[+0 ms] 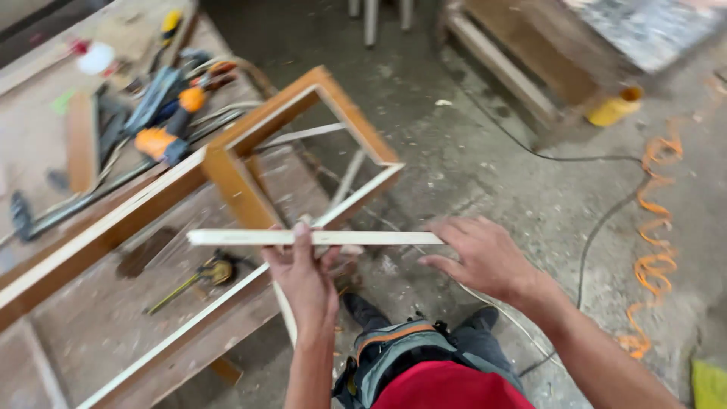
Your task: Assemble and secure a wooden frame using a nail gun and measuring tools.
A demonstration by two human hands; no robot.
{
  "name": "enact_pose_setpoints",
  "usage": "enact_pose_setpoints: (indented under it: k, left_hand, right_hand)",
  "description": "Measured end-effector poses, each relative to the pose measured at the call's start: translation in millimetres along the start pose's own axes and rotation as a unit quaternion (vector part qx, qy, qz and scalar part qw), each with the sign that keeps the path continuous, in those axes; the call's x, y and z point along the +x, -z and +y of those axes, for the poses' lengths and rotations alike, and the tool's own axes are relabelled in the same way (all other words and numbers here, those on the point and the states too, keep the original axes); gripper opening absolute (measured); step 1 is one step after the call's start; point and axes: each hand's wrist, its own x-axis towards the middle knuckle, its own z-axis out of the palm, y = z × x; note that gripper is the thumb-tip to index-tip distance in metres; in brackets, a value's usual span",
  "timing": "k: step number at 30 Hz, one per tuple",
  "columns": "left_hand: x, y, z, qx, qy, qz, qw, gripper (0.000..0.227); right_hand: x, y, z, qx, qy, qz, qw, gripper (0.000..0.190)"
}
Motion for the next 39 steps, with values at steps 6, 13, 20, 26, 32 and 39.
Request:
enact_pose_setpoints:
  k: [6,13,20,26,32,39]
  left_hand:
    - [-87.1,-153.8,-123.3,0.072,0.089,-0.189,0.975,0.057]
    - [-221.1,-248.4,-211.3,0.157,-0.052,-0.345,0.924,0.070]
    - [-270.5,-332.4,-285.1,0.284,-0.557,-0.557,0.547,0.042]
    - [-283.9,-491.0,-380.9,0.266,-0.598,-0.677,0.337,0.050]
    - [-304.0,-631.3,-498.9,0.199,-0.503,-0.814,0.211,0.055]
    - [-352.2,-741.1,-646.6,0.103,-0.382,-0.915,0.079,0.033]
  right_hand:
    - [-164.9,61.2,104.5,-0.065,-0.203,0.169,0.962,0.033]
    - [-318.3,143.2,166.5,-0.182,-0.305,0.334,0.873,0.027]
    - [-406.6,182.6,233.8,-0.231,-0.414,0.404,0.782,0.037]
    - [-447.9,198.5,329.7,-0.220,-0.451,0.408,0.763,0.033]
    - [-464.9,196.7,419.9,-0.181,-0.544,0.385,0.723,0.027]
    - [-486.2,237.9,494.4,-0.140,-0.621,0.425,0.643,0.030]
